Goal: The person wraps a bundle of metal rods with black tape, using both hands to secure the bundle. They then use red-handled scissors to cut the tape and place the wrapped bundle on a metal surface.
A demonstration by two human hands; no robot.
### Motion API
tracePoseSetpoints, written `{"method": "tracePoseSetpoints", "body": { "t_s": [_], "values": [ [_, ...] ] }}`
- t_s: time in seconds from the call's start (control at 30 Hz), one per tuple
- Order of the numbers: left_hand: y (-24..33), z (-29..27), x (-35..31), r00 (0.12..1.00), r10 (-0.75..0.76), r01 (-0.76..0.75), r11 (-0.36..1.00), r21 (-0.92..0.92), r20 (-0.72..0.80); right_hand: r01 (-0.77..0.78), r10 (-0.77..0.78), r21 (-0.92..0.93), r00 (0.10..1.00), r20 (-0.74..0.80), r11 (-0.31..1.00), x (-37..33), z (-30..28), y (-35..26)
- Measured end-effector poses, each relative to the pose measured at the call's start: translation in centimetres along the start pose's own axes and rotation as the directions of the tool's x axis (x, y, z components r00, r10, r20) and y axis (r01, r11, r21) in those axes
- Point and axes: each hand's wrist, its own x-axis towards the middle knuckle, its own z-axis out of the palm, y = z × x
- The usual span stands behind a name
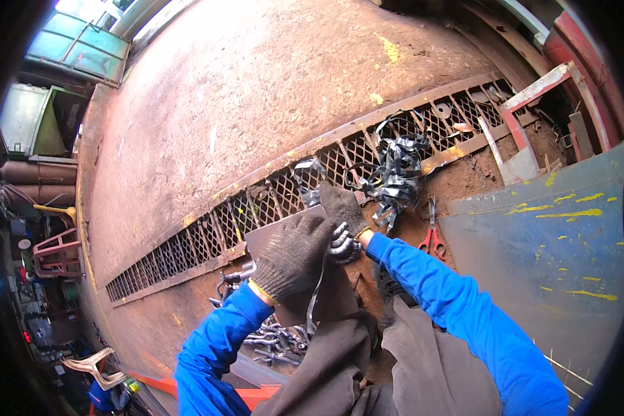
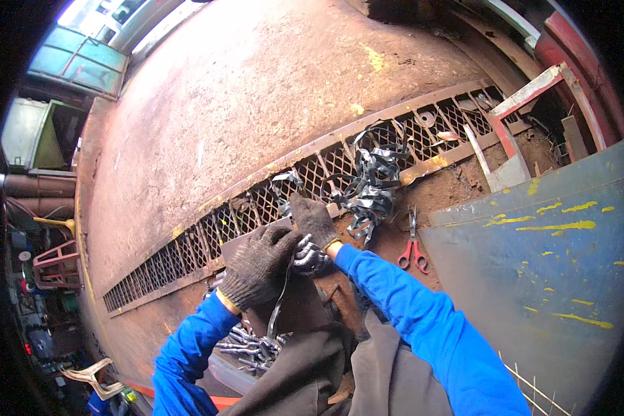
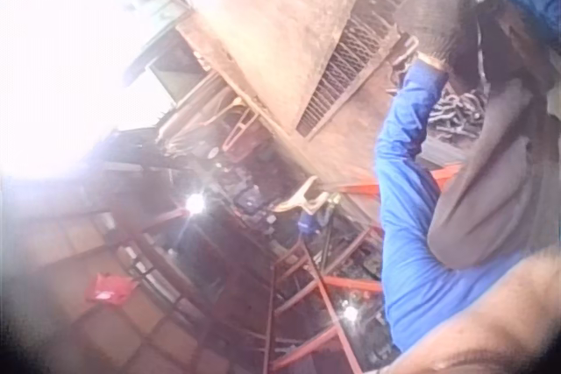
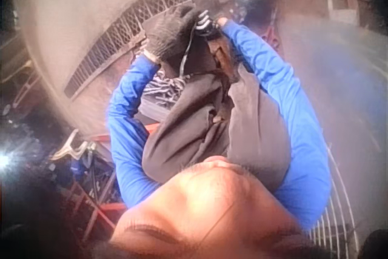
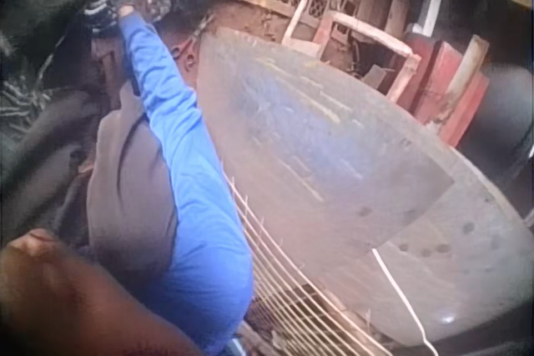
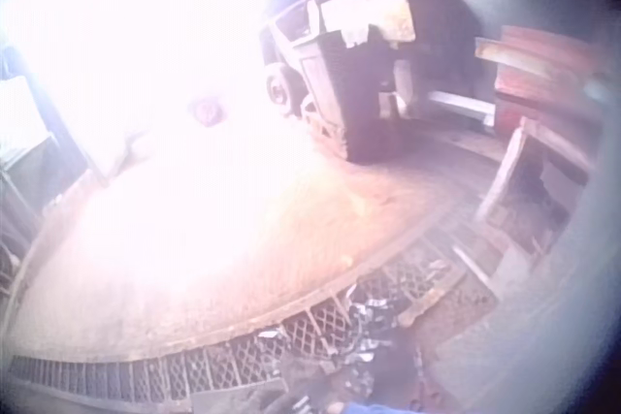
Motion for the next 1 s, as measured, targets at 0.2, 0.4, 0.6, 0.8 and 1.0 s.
{"method": "tracePoseSetpoints", "body": {
  "t_s": [0.2,0.4,0.6,0.8,1.0],
  "values": [
    [-1.2,1.3,1.6,0.995,0.067,-0.079,0.980,-0.183,-0.071,0.654,-0.551,-0.569,0.746,0.374,0.499,-1.4,-3.3,2.5],
    [2.3,1.0,1.6,0.984,-0.013,-0.016,0.987,-0.160,-0.180,0.656,-0.505,-0.741,0.693,0.514,0.145,-6.5,-4.8,1.3],
    [3.7,2.4,4.2,0.987,-0.074,0.051,0.986,-0.159,-0.144,-0.397,-0.533,-0.369,0.484,0.694,-0.840,-5.9,-8.7,1.8],
    [2.5,3.7,3.7,0.965,-0.127,0.113,0.991,-0.072,-0.231,0.355,-0.380,-0.907,0.890,0.253,0.228,-10.1,-8.9,0.3],
    [2.0,4.4,3.7,0.941,-0.192,0.183,0.981,-0.058,-0.280,0.224,-0.107,-0.775,0.974,0.200,0.590,-14.4,-11.7,-5.6]
  ]
}}
